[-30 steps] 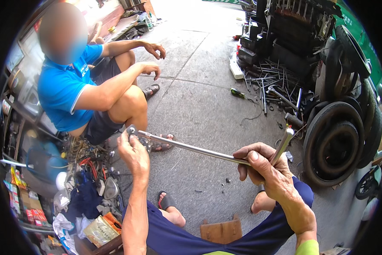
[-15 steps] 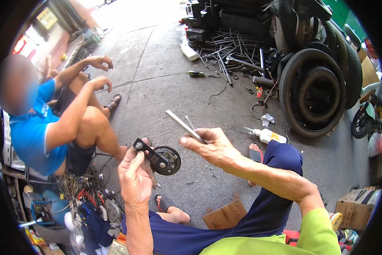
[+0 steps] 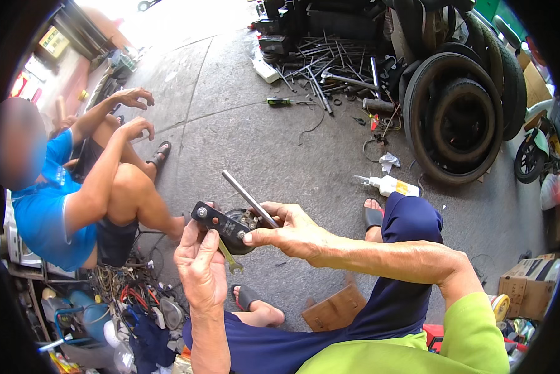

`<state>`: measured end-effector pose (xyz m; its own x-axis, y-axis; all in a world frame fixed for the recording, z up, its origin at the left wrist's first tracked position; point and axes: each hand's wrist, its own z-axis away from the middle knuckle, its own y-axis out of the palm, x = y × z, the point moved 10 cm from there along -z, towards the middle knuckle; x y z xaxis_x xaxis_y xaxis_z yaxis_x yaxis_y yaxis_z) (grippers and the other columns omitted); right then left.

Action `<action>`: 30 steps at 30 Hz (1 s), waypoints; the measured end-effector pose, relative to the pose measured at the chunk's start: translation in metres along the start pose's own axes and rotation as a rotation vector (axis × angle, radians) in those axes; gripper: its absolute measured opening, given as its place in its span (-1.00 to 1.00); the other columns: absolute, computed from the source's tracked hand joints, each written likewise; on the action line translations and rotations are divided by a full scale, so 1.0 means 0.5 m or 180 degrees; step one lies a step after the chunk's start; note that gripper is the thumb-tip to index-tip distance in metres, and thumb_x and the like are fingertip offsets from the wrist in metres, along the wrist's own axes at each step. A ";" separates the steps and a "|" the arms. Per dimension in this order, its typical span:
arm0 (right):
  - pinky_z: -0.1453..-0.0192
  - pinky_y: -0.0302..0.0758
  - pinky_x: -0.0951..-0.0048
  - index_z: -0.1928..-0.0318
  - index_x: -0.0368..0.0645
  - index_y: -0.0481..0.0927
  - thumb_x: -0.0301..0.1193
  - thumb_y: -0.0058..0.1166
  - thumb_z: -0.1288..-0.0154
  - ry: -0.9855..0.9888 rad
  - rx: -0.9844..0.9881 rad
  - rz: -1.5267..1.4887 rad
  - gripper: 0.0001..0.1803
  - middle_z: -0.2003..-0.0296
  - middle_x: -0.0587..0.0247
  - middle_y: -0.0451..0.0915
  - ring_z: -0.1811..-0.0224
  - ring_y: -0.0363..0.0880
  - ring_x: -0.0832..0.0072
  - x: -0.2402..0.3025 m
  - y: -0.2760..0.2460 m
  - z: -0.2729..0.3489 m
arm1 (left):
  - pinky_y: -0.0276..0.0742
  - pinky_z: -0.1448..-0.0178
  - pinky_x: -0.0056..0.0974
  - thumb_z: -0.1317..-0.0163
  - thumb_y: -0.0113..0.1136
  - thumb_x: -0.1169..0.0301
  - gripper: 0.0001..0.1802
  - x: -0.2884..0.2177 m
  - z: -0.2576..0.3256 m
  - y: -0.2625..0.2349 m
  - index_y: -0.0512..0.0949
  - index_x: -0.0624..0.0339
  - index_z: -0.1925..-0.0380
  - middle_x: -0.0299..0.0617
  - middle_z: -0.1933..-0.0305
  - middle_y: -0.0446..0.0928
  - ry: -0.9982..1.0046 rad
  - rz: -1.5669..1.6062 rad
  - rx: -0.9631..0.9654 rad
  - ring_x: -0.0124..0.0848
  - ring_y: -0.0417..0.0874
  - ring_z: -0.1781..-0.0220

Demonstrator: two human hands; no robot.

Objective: The person sits on the floor and repeatedly assembles and disassembles a T-handle socket wrench, attaching and detaching the handle from the socket. The person rotates the tool and manipulates the connection point throughout the clip.

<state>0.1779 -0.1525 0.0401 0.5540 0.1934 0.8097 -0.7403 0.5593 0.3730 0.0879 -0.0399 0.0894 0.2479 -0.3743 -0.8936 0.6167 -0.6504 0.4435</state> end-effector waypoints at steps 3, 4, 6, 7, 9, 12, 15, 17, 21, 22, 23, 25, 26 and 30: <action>-0.04 0.40 0.46 -0.16 -0.25 0.48 -0.35 0.32 -0.09 -0.0129 0.0011 -0.0038 -0.40 0.17 0.21 0.61 0.08 0.52 0.53 0.011 0.005 0.007 | 0.46 -0.14 -0.39 -0.29 0.12 0.65 -0.65 -0.007 0.003 0.007 0.51 0.40 -0.09 -0.22 0.06 0.56 0.0108 -0.0245 0.0151 -0.51 0.56 0.02; -0.03 0.40 0.46 -0.17 -0.25 0.48 -0.36 0.28 -0.11 -0.0161 -0.0023 -0.0025 -0.41 0.18 0.22 0.61 0.09 0.51 0.54 0.011 0.004 0.007 | 0.45 -0.13 -0.40 -0.29 0.13 0.64 -0.66 -0.008 0.004 0.008 0.53 0.39 -0.08 -0.24 0.06 0.56 0.0149 -0.0324 0.0191 -0.52 0.56 0.02; 0.01 0.39 0.47 -0.17 -0.25 0.47 -0.36 0.22 -0.14 -0.0131 -0.0082 -0.0043 -0.44 0.21 0.24 0.59 0.12 0.49 0.56 0.002 -0.002 0.004 | 0.44 -0.12 -0.42 -0.28 0.14 0.64 -0.67 -0.012 0.009 0.006 0.55 0.37 -0.06 -0.26 0.08 0.57 0.0275 -0.0708 0.0121 -0.53 0.55 0.02; 0.03 0.38 0.48 -0.17 -0.25 0.47 -0.35 0.20 -0.15 -0.0090 -0.0113 -0.0078 -0.45 0.22 0.26 0.59 0.13 0.48 0.57 -0.005 -0.008 0.000 | 0.43 -0.12 -0.43 -0.28 0.15 0.63 -0.68 -0.017 0.009 0.009 0.56 0.35 -0.05 -0.28 0.09 0.57 0.0349 -0.0902 0.0103 -0.53 0.55 0.02; 0.20 0.27 0.55 -0.18 -0.23 0.45 -0.32 0.14 -0.21 -0.0244 -0.0156 -0.0131 -0.47 0.34 0.36 0.49 0.29 0.36 0.65 0.006 -0.009 0.004 | 0.46 -0.06 -0.43 -0.28 0.17 0.60 -0.71 -0.037 0.018 0.031 0.59 0.35 -0.01 -0.26 0.10 0.57 0.0721 -0.1604 0.0210 -0.53 0.56 0.04; 0.54 0.05 0.64 -0.23 -0.19 0.41 -0.27 0.11 -0.28 -0.0409 -0.0172 -0.0125 -0.46 0.56 0.55 0.32 0.61 0.13 0.79 0.009 -0.006 0.000 | 0.50 0.01 -0.39 -0.28 0.20 0.56 -0.75 -0.044 0.032 0.033 0.60 0.40 0.05 -0.22 0.14 0.58 0.1064 -0.1956 -0.0029 -0.50 0.59 0.09; 0.62 0.00 0.66 -0.23 -0.18 0.42 -0.16 0.19 -0.29 -0.0536 -0.0244 0.0025 -0.41 0.54 0.52 0.39 0.67 0.10 0.81 0.006 -0.004 -0.003 | 0.51 0.00 -0.38 -0.30 0.18 0.53 -0.77 -0.039 0.028 0.024 0.61 0.41 0.08 -0.18 0.17 0.60 0.1013 -0.1658 -0.0200 -0.49 0.60 0.10; 0.05 0.44 0.51 -0.07 -0.26 0.52 0.00 0.33 -0.17 -0.0494 -0.0219 -0.0002 -0.34 0.23 0.25 0.60 0.13 0.52 0.58 0.012 0.001 0.004 | 0.50 0.00 -0.39 -0.32 0.17 0.50 -0.77 -0.033 0.025 0.011 0.61 0.41 0.09 -0.19 0.19 0.61 0.0915 -0.1752 -0.0296 -0.50 0.60 0.10; 0.09 0.46 0.51 -0.03 -0.27 0.54 0.01 0.34 -0.16 -0.0725 -0.0201 0.0123 -0.35 0.23 0.24 0.61 0.16 0.53 0.58 0.002 -0.001 -0.008 | 0.46 0.01 -0.44 -0.34 0.16 0.46 -0.77 -0.009 0.018 -0.009 0.60 0.40 0.10 -0.27 0.22 0.62 0.0508 -0.0949 -0.0344 -0.57 0.56 0.15; 0.09 0.47 0.51 -0.04 -0.27 0.54 0.00 0.35 -0.16 -0.0717 -0.0204 0.0109 -0.35 0.24 0.24 0.61 0.16 0.53 0.58 0.003 0.002 -0.009 | 0.45 0.01 -0.45 -0.33 0.16 0.47 -0.77 -0.004 0.016 -0.017 0.60 0.40 0.10 -0.28 0.22 0.62 0.0439 -0.0724 -0.0342 -0.59 0.55 0.16; 0.10 0.47 0.51 -0.04 -0.28 0.54 -0.01 0.36 -0.16 -0.0709 -0.0207 0.0096 -0.35 0.24 0.25 0.61 0.16 0.53 0.58 0.007 0.003 -0.006 | 0.43 0.01 -0.47 -0.34 0.15 0.47 -0.79 -0.003 0.014 -0.021 0.61 0.36 0.11 -0.31 0.22 0.61 0.0356 -0.0614 -0.0340 -0.61 0.54 0.17; 0.09 0.48 0.50 -0.04 -0.29 0.54 -0.04 0.38 -0.14 -0.0626 -0.0236 0.0193 -0.36 0.25 0.25 0.62 0.16 0.54 0.57 0.010 0.003 -0.003 | 0.42 0.00 -0.48 -0.35 0.15 0.47 -0.80 -0.007 0.013 -0.018 0.60 0.36 0.11 -0.31 0.21 0.60 0.0291 -0.0533 -0.0245 -0.61 0.54 0.16; 0.09 0.48 0.50 -0.03 -0.29 0.54 -0.04 0.38 -0.14 -0.0675 -0.0223 0.0225 -0.35 0.25 0.24 0.62 0.16 0.54 0.57 0.015 0.003 -0.002 | 0.42 0.00 -0.48 -0.35 0.14 0.47 -0.80 -0.009 0.013 -0.017 0.60 0.36 0.11 -0.31 0.21 0.60 0.0266 -0.0498 -0.0208 -0.61 0.53 0.16; 0.07 0.50 0.47 -0.03 -0.28 0.54 -0.04 0.37 -0.14 -0.0774 -0.0262 0.0460 -0.36 0.26 0.23 0.62 0.15 0.56 0.55 0.037 0.007 0.005 | 0.45 0.03 -0.46 -0.39 0.11 0.40 -0.77 -0.031 0.015 -0.009 0.56 0.37 0.12 -0.28 0.21 0.59 0.0538 -0.1273 -0.0100 -0.59 0.53 0.15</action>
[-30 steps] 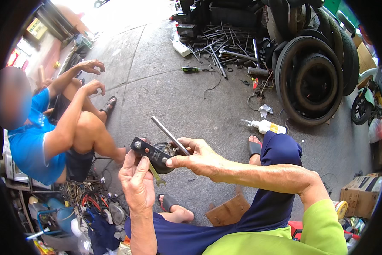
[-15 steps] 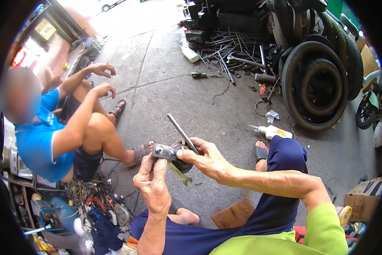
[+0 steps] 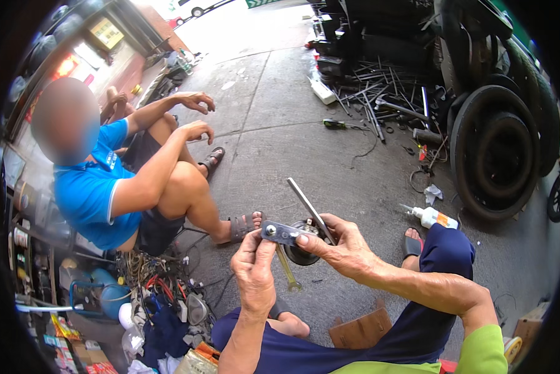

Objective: The person sits on the floor and repeatedly assembles and disassembles a T-handle socket wrench, attaching and detaching the handle from the socket. The person rotates the tool and manipulates the connection point throughout the clip.

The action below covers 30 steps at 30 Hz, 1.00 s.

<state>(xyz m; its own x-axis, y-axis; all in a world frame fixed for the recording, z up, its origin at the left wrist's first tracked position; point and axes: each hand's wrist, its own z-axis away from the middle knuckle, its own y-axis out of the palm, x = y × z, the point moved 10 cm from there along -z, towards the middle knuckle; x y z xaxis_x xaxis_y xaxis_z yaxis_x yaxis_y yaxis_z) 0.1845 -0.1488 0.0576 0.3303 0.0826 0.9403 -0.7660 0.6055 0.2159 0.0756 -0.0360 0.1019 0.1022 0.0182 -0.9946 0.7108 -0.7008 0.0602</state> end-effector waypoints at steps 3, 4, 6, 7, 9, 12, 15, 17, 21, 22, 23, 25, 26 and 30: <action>0.09 0.50 0.47 -0.04 -0.30 0.52 -0.07 0.38 -0.14 -0.0174 -0.0089 0.0001 -0.37 0.27 0.24 0.61 0.17 0.56 0.56 0.012 -0.007 0.001 | 0.49 0.17 -0.41 -0.41 0.08 0.38 -0.76 -0.022 -0.002 0.007 0.52 0.39 0.13 -0.25 0.27 0.57 0.0308 -0.0607 0.0124 -0.56 0.55 0.23; 0.09 0.50 0.48 -0.04 -0.30 0.52 -0.06 0.38 -0.14 -0.0183 -0.0116 0.0040 -0.36 0.28 0.23 0.61 0.18 0.56 0.56 0.013 -0.010 0.001 | 0.49 0.20 -0.41 -0.41 0.07 0.38 -0.76 -0.028 -0.002 0.010 0.51 0.39 0.13 -0.25 0.28 0.56 0.0389 -0.0762 0.0162 -0.56 0.55 0.25; 0.09 0.50 0.48 -0.04 -0.31 0.51 -0.05 0.37 -0.14 -0.0204 -0.0177 0.0114 -0.35 0.28 0.23 0.61 0.18 0.55 0.56 0.015 -0.016 0.003 | 0.45 0.32 -0.47 -0.40 0.08 0.40 -0.78 -0.018 -0.001 0.014 0.50 0.38 0.12 -0.27 0.32 0.52 0.0048 -0.0348 0.0253 -0.58 0.54 0.34; 0.09 0.50 0.48 -0.04 -0.34 0.50 -0.02 0.36 -0.15 -0.0069 -0.0145 0.0227 -0.32 0.28 0.22 0.61 0.19 0.56 0.55 0.015 -0.014 0.006 | 0.43 0.33 -0.49 -0.39 0.09 0.41 -0.78 -0.013 0.001 0.013 0.51 0.37 0.11 -0.27 0.31 0.52 -0.0056 -0.0141 0.0233 -0.59 0.54 0.36; 0.09 0.49 0.47 -0.04 -0.35 0.50 0.00 0.35 -0.16 0.0024 -0.0122 0.0374 -0.31 0.29 0.20 0.60 0.18 0.55 0.54 0.012 -0.012 0.006 | 0.38 0.37 -0.51 -0.38 0.10 0.44 -0.79 -0.013 0.003 0.008 0.54 0.36 0.11 -0.28 0.34 0.54 -0.0040 -0.0017 0.0143 -0.62 0.52 0.40; 0.11 0.48 0.46 -0.04 -0.36 0.49 0.02 0.33 -0.17 0.0055 -0.0171 0.0302 -0.29 0.30 0.20 0.59 0.18 0.53 0.55 0.002 -0.016 0.008 | 0.34 0.38 -0.52 -0.33 0.13 0.49 -0.81 -0.015 0.001 0.012 0.59 0.34 0.11 -0.30 0.40 0.58 0.0063 -0.0079 0.0074 -0.65 0.49 0.46; 0.12 0.46 0.44 -0.03 -0.36 0.50 0.02 0.33 -0.17 0.0128 -0.0175 0.0200 -0.30 0.31 0.20 0.57 0.19 0.51 0.56 -0.011 -0.018 0.008 | 0.42 0.31 -0.48 -0.28 0.14 0.57 -0.80 -0.007 0.002 0.014 0.61 0.36 0.11 -0.28 0.36 0.59 -0.0205 0.0132 0.0134 -0.61 0.52 0.42; 0.13 0.44 0.43 -0.02 -0.36 0.51 0.03 0.33 -0.17 0.0247 -0.0093 0.0173 -0.31 0.33 0.21 0.57 0.21 0.49 0.57 -0.016 -0.012 0.009 | 0.47 0.23 -0.45 -0.26 0.15 0.60 -0.78 -0.008 0.002 0.015 0.62 0.37 0.10 -0.26 0.31 0.59 -0.0221 0.0289 0.0113 -0.58 0.55 0.37; 0.27 0.35 0.48 -0.01 -0.34 0.52 0.04 0.32 -0.17 0.0446 0.0027 0.0164 -0.31 0.38 0.26 0.55 0.31 0.43 0.62 -0.017 -0.009 0.010 | 0.50 0.12 -0.46 -0.27 0.21 0.53 -0.78 0.004 0.003 0.009 0.63 0.37 0.10 -0.24 0.21 0.58 -0.0005 0.0217 0.0112 -0.54 0.60 0.21; 0.33 0.32 0.50 -0.01 -0.34 0.53 0.04 0.32 -0.17 0.0472 0.0033 0.0176 -0.31 0.40 0.28 0.54 0.35 0.41 0.64 -0.019 -0.009 0.009 | 0.49 0.09 -0.45 -0.27 0.22 0.53 -0.80 0.000 0.003 0.006 0.63 0.37 0.12 -0.24 0.21 0.58 0.0130 0.0046 0.0074 -0.54 0.59 0.19; 0.38 0.27 0.52 -0.01 -0.34 0.53 0.05 0.32 -0.17 0.0551 0.0060 0.0134 -0.31 0.43 0.31 0.53 0.40 0.37 0.66 -0.023 -0.007 0.011 | 0.49 0.06 -0.43 -0.27 0.22 0.52 -0.81 -0.005 0.003 0.005 0.63 0.37 0.14 -0.24 0.20 0.58 0.0264 -0.0123 0.0038 -0.54 0.59 0.18; 0.49 0.17 0.56 0.00 -0.33 0.54 0.06 0.32 -0.16 0.0707 0.0127 0.0044 -0.31 0.49 0.37 0.50 0.49 0.30 0.70 -0.028 -0.001 0.018 | 0.47 -0.01 -0.42 -0.27 0.19 0.56 -0.83 0.006 0.010 0.015 0.58 0.33 0.14 -0.28 0.20 0.58 0.0114 0.0199 0.0046 -0.55 0.56 0.14; 0.53 0.13 0.57 0.00 -0.32 0.54 0.07 0.32 -0.16 0.0723 0.0159 0.0014 -0.31 0.51 0.40 0.48 0.53 0.27 0.72 -0.028 0.002 0.018 | 0.45 -0.04 -0.42 -0.27 0.17 0.59 -0.83 0.008 0.013 0.017 0.55 0.31 0.14 -0.30 0.19 0.57 0.0042 0.0353 0.0046 -0.56 0.55 0.13; 0.63 0.01 0.59 0.00 -0.31 0.55 0.08 0.31 -0.15 0.0769 0.0292 -0.0133 -0.30 0.59 0.47 0.40 0.65 0.16 0.76 -0.031 0.020 0.017 | 0.41 -0.12 -0.44 -0.30 0.15 0.57 -0.80 0.021 0.021 0.049 0.50 0.24 0.08 -0.28 0.08 0.55 -0.0617 0.1635 0.0151 -0.59 0.52 0.03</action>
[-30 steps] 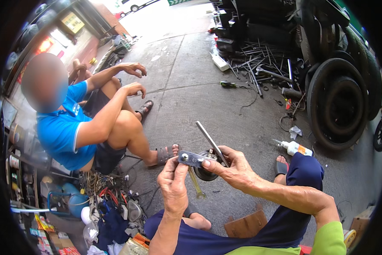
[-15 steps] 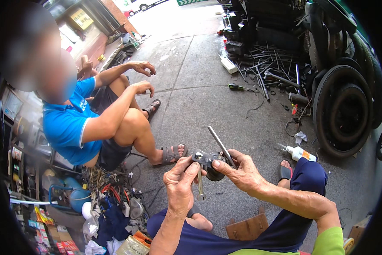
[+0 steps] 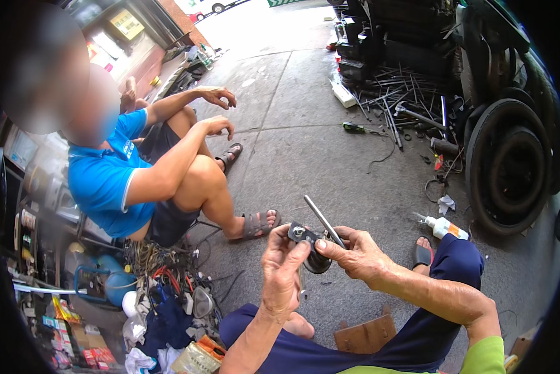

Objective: The person sits on the floor and repeatedly assembles and disassembles a T-handle socket wrench, attaching and detaching the handle from the socket. The person rotates the tool and manipulates the connection point throughout the clip.

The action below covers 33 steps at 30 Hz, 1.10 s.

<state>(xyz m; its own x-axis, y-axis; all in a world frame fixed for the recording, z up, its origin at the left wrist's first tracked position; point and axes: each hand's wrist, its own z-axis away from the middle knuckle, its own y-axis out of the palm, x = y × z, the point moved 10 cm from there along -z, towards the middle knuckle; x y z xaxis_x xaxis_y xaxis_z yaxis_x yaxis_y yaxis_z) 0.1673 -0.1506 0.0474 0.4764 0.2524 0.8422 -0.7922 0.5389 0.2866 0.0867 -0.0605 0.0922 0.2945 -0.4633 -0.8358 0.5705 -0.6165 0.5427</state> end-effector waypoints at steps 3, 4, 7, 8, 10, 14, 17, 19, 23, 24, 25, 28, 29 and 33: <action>0.65 -0.01 0.59 0.01 -0.30 0.54 0.09 0.32 -0.15 0.0089 0.0026 0.0026 -0.30 0.63 0.50 0.33 0.69 0.12 0.76 -0.010 -0.001 -0.009 | 0.39 -0.14 -0.44 -0.37 0.12 0.48 -0.75 0.005 0.001 -0.012 0.48 0.27 -0.02 -0.29 0.06 0.52 0.0123 -0.0581 -0.0113 -0.59 0.49 0.02; 0.66 -0.02 0.59 0.01 -0.30 0.54 0.09 0.32 -0.14 0.0168 0.0006 0.0074 -0.31 0.64 0.51 0.31 0.70 0.11 0.77 -0.019 -0.006 -0.013 | 0.39 -0.14 -0.44 -0.38 0.12 0.46 -0.73 0.006 0.005 -0.015 0.47 0.28 -0.04 -0.29 0.06 0.52 0.0168 -0.0787 -0.0152 -0.58 0.49 0.02; 0.64 -0.04 0.61 -0.02 -0.31 0.52 0.06 0.32 -0.16 0.0203 0.0092 -0.0030 -0.31 0.66 0.55 0.22 0.69 0.10 0.78 -0.027 -0.014 -0.019 | 0.41 -0.12 -0.46 -0.41 0.08 0.44 -0.68 0.027 -0.003 -0.016 0.47 0.33 -0.11 -0.27 0.02 0.52 0.0184 -0.1082 -0.0144 -0.57 0.50 0.00; 0.64 -0.04 0.61 -0.06 -0.32 0.50 0.04 0.31 -0.18 0.0220 0.0085 -0.0054 -0.30 0.66 0.56 0.20 0.69 0.10 0.78 -0.033 -0.020 -0.018 | 0.42 -0.10 -0.48 -0.41 0.08 0.45 -0.68 0.034 -0.002 -0.009 0.48 0.33 -0.11 -0.28 0.02 0.53 0.0050 -0.0991 -0.0143 -0.58 0.51 0.01; 0.63 -0.05 0.62 -0.17 -0.35 0.42 -0.03 0.31 -0.20 0.0280 0.0206 -0.0159 -0.26 0.66 0.57 0.19 0.67 0.09 0.79 -0.052 -0.021 -0.023 | 0.48 0.01 -0.46 -0.40 0.13 0.39 -0.68 0.054 -0.003 -0.009 0.49 0.31 -0.08 -0.33 0.15 0.54 -0.0071 -0.0946 0.0105 -0.62 0.52 0.12; 0.63 -0.06 0.65 -0.33 -0.40 0.23 -0.05 0.36 -0.16 0.0551 0.0509 -0.0241 -0.06 0.56 0.53 0.29 0.66 0.10 0.81 -0.063 -0.009 -0.032 | 0.43 -0.01 -0.50 -0.40 0.12 0.40 -0.76 0.040 0.003 -0.007 0.56 0.30 0.02 -0.32 0.16 0.58 -0.0124 -0.1110 0.0048 -0.64 0.53 0.11; 0.63 -0.06 0.65 -0.34 -0.37 0.23 -0.06 0.35 -0.18 0.0696 0.0722 -0.0458 -0.09 0.57 0.54 0.28 0.66 0.09 0.81 -0.079 0.008 -0.031 | 0.47 0.11 -0.49 -0.42 0.08 0.33 -0.76 0.045 0.002 -0.016 0.56 0.28 0.09 -0.31 0.24 0.58 -0.0052 -0.1574 0.0048 -0.63 0.55 0.21; 0.63 -0.06 0.65 -0.35 -0.34 0.23 -0.08 0.33 -0.21 0.0701 0.0839 -0.0414 -0.12 0.57 0.55 0.26 0.66 0.08 0.81 -0.087 0.014 -0.033 | 0.46 0.25 -0.48 -0.43 0.05 0.30 -0.77 0.043 0.002 -0.018 0.55 0.26 0.19 -0.32 0.35 0.56 0.0182 -0.1752 -0.0019 -0.64 0.53 0.32; 0.63 -0.07 0.66 -0.36 -0.27 0.24 -0.11 0.31 -0.23 0.0821 0.1068 -0.0299 -0.16 0.60 0.61 0.22 0.66 0.06 0.83 -0.089 0.031 -0.028 | 0.40 0.35 -0.45 -0.42 0.05 0.34 -0.79 0.018 0.006 -0.017 0.52 0.26 0.30 -0.32 0.44 0.50 0.0385 -0.2448 0.0003 -0.65 0.45 0.39; 0.63 -0.07 0.66 -0.36 -0.27 0.25 -0.11 0.32 -0.22 0.0869 0.1131 -0.0271 -0.16 0.60 0.61 0.21 0.66 0.06 0.83 -0.095 0.031 -0.028 | 0.38 0.37 -0.43 -0.42 0.05 0.36 -0.80 0.014 0.008 -0.016 0.52 0.27 0.32 -0.32 0.47 0.48 0.0419 -0.2532 0.0008 -0.65 0.44 0.41; 0.63 -0.07 0.66 -0.35 -0.27 0.25 -0.11 0.32 -0.22 0.0874 0.1209 -0.0273 -0.17 0.60 0.61 0.21 0.66 0.06 0.83 -0.097 0.037 -0.029 | 0.37 0.39 -0.42 -0.41 0.05 0.37 -0.80 0.010 0.011 -0.016 0.51 0.28 0.34 -0.32 0.49 0.47 0.0457 -0.2623 0.0013 -0.65 0.42 0.43; 0.63 -0.06 0.65 -0.33 -0.27 0.29 -0.08 0.33 -0.20 0.0823 0.1223 -0.0191 -0.18 0.60 0.59 0.22 0.66 0.06 0.83 -0.105 0.040 -0.037 | 0.38 0.38 -0.38 -0.39 0.05 0.41 -0.81 -0.018 0.022 -0.010 0.52 0.31 0.35 -0.31 0.52 0.42 0.1025 -0.2908 -0.0056 -0.60 0.43 0.44; 0.64 -0.07 0.64 -0.30 -0.27 0.32 -0.06 0.34 -0.18 0.0761 0.1086 -0.0103 -0.18 0.60 0.57 0.25 0.66 0.06 0.82 -0.107 0.036 -0.043 | 0.38 0.37 -0.37 -0.39 0.05 0.42 -0.81 -0.024 0.024 -0.007 0.52 0.31 0.36 -0.31 0.53 0.41 0.1240 -0.3048 -0.0062 -0.59 0.43 0.44; 0.56 0.16 0.60 -0.19 -0.29 0.46 0.04 0.40 -0.08 0.0564 0.0477 0.0863 -0.17 0.56 0.42 0.48 0.62 0.28 0.73 -0.072 0.013 -0.052 | 0.39 0.34 -0.27 -0.35 0.06 0.47 -0.83 -0.052 0.013 -0.016 0.47 0.37 0.40 -0.16 0.44 0.39 0.1438 -0.3026 -0.0227 -0.38 0.48 0.42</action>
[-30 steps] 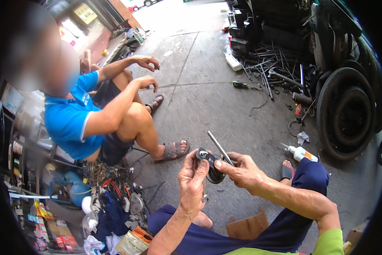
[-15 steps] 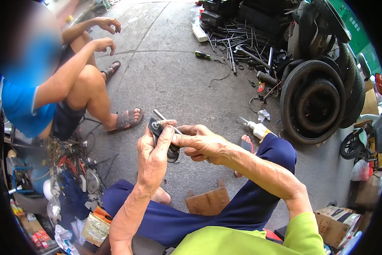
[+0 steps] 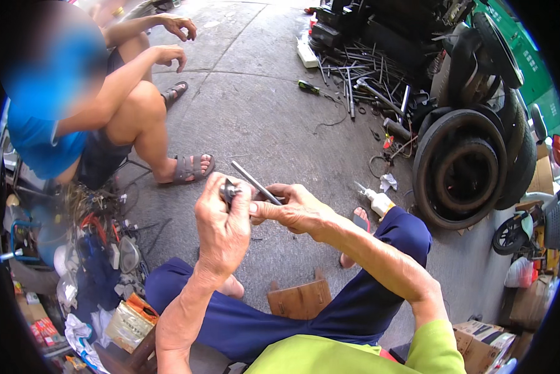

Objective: The person sits on the floor and repeatedly assembles and disassembles a T-handle socket wrench, attaching and detaching the handle from the socket. The person rotates the tool and manipulates the connection point throughout the clip.

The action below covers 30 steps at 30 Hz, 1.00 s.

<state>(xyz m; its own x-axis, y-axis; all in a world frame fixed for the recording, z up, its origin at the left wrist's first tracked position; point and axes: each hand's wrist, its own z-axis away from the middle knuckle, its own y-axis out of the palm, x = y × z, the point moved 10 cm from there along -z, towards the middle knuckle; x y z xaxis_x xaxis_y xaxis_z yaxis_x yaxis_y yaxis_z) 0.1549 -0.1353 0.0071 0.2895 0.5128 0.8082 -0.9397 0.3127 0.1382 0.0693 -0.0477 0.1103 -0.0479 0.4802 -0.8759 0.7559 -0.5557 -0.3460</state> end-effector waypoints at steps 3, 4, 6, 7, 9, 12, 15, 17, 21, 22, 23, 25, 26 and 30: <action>0.32 0.38 0.47 0.02 -0.26 0.59 -0.07 0.38 -0.13 -0.0169 -0.0346 0.0757 -0.42 0.34 0.23 0.68 0.39 0.56 0.63 0.001 -0.030 0.001 | 0.44 0.26 -0.24 -0.35 0.05 0.49 -0.83 0.018 -0.028 -0.038 0.47 0.39 0.40 -0.09 0.38 0.41 -0.0259 0.0033 -0.0002 -0.28 0.53 0.36; 0.15 0.43 0.37 0.11 -0.24 0.63 -0.07 0.37 -0.14 -0.0168 -0.0333 0.0797 -0.49 0.35 0.17 0.70 0.23 0.65 0.54 0.009 -0.030 0.009 | 0.44 0.24 -0.23 -0.35 0.04 0.49 -0.82 0.020 -0.038 -0.059 0.48 0.39 0.40 -0.09 0.37 0.43 0.0071 -0.0059 -0.0114 -0.27 0.53 0.35; 0.44 0.30 0.50 0.27 -0.24 0.67 -0.05 0.31 -0.21 -0.0220 -0.0579 0.0876 -0.56 0.53 0.33 0.61 0.51 0.46 0.67 0.029 -0.048 0.026 | 0.46 0.17 -0.20 -0.35 0.04 0.49 -0.82 0.015 -0.054 -0.094 0.52 0.40 0.38 -0.06 0.35 0.48 0.0256 -0.0288 -0.0196 -0.24 0.55 0.31; 0.59 0.18 0.55 0.33 -0.22 0.68 -0.04 0.28 -0.24 -0.0245 -0.0721 0.0821 -0.56 0.62 0.44 0.53 0.64 0.31 0.72 0.041 -0.063 0.038 | 0.46 0.16 -0.20 -0.34 0.04 0.49 -0.82 0.022 -0.061 -0.106 0.52 0.40 0.39 -0.05 0.35 0.48 0.0276 -0.0314 -0.0225 -0.23 0.56 0.31; 0.64 0.08 0.51 0.39 -0.22 0.68 0.00 0.22 -0.29 -0.0395 -0.1132 0.1092 -0.53 0.70 0.52 0.39 0.68 0.22 0.74 0.060 -0.111 0.059 | 0.46 0.14 -0.19 -0.34 0.04 0.49 -0.82 0.059 -0.069 -0.114 0.53 0.40 0.39 -0.04 0.34 0.48 0.0302 -0.0333 -0.0239 -0.22 0.56 0.30; 0.68 0.08 0.62 0.39 -0.18 0.73 0.01 0.09 -0.38 -0.1247 -0.1596 0.1014 -0.51 0.75 0.53 0.39 0.76 0.19 0.79 0.118 -0.174 0.105 | 0.48 0.09 -0.20 -0.32 0.03 0.49 -0.82 0.098 -0.070 -0.111 0.54 0.39 0.38 -0.02 0.34 0.49 0.0184 -0.0459 -0.0146 -0.18 0.59 0.27; 0.72 0.08 0.65 0.33 -0.25 0.72 -0.10 -0.01 -0.47 -0.1879 -0.1816 0.0502 -0.53 0.70 0.42 0.53 0.80 0.21 0.78 0.147 -0.237 0.155 | 0.49 0.10 -0.31 -0.35 0.04 0.47 -0.82 0.161 -0.059 -0.129 0.57 0.36 0.33 -0.14 0.34 0.58 -0.0223 -0.0308 -0.0001 -0.38 0.59 0.28; 0.52 0.41 0.62 0.11 -0.34 0.65 -0.25 -0.02 -0.48 -0.1940 -0.1738 0.0184 -0.64 0.44 0.14 0.65 0.57 0.55 0.60 0.162 -0.252 0.195 | 0.47 0.11 -0.40 -0.37 0.05 0.46 -0.81 0.205 -0.037 -0.136 0.60 0.35 0.31 -0.23 0.33 0.63 -0.1051 0.0092 0.0081 -0.53 0.58 0.26; 0.77 0.00 0.74 0.00 -0.47 0.56 -0.29 -0.02 -0.40 -0.1836 -0.1142 -0.0652 -0.58 0.52 0.12 0.64 0.85 0.11 0.84 0.134 -0.265 0.211 | 0.45 0.14 -0.43 -0.37 0.08 0.41 -0.79 0.200 -0.031 -0.146 0.61 0.36 0.27 -0.25 0.33 0.61 -0.0839 -0.0004 0.0099 -0.56 0.54 0.27; 0.76 0.00 0.74 0.00 -0.50 0.54 -0.29 -0.02 -0.39 -0.1782 -0.1030 -0.0754 -0.57 0.52 0.10 0.64 0.85 0.11 0.83 0.130 -0.257 0.212 | 0.44 0.14 -0.43 -0.38 0.07 0.40 -0.78 0.193 -0.033 -0.144 0.59 0.35 0.27 -0.24 0.33 0.61 -0.0806 -0.0150 0.0129 -0.55 0.54 0.27; 0.76 0.01 0.73 0.00 -0.52 0.53 -0.30 -0.02 -0.38 -0.1728 -0.0918 -0.0855 -0.56 0.52 0.07 0.64 0.85 0.11 0.82 0.124 -0.249 0.211 | 0.44 0.14 -0.43 -0.38 0.07 0.39 -0.78 0.186 -0.036 -0.143 0.58 0.35 0.27 -0.24 0.33 0.61 -0.0727 -0.0264 0.0124 -0.55 0.54 0.27; 0.76 0.00 0.72 -0.01 -0.55 0.52 -0.32 -0.02 -0.37 -0.1665 -0.0715 -0.0966 -0.55 0.53 0.02 0.64 0.86 0.11 0.80 0.114 -0.232 0.210 | 0.43 0.14 -0.42 -0.39 0.07 0.36 -0.76 0.173 -0.043 -0.139 0.57 0.35 0.27 -0.23 0.33 0.62 -0.0560 -0.0492 0.0111 -0.54 0.54 0.26; 0.75 0.00 0.72 0.00 -0.54 0.53 -0.33 -0.03 -0.37 -0.1759 -0.0600 -0.0998 -0.57 0.53 -0.02 0.64 0.86 0.10 0.80 0.114 -0.225 0.211 | 0.43 0.16 -0.40 -0.40 0.08 0.32 -0.74 0.178 -0.043 -0.141 0.55 0.35 0.27 -0.23 0.36 0.60 -0.0725 -0.0422 0.0040 -0.54 0.52 0.28; 0.74 0.01 0.72 0.04 -0.51 0.57 -0.34 -0.05 -0.37 -0.1694 -0.0537 -0.1088 -0.60 0.54 -0.05 0.64 0.86 0.11 0.79 0.119 -0.213 0.208 | 0.43 0.31 -0.31 -0.36 0.10 0.40 -0.82 0.134 -0.060 -0.165 0.52 0.34 0.30 -0.23 0.40 0.50 0.0067 -0.0709 -0.0279 -0.48 0.49 0.42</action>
<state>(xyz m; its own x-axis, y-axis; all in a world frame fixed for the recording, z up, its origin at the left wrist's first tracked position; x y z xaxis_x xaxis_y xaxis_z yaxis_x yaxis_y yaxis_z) 0.2533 -0.2211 0.0997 0.3965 -0.0900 0.9136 -0.7568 0.5313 0.3808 0.0232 0.0506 0.0900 -0.2070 0.5988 -0.7736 0.7821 -0.3738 -0.4986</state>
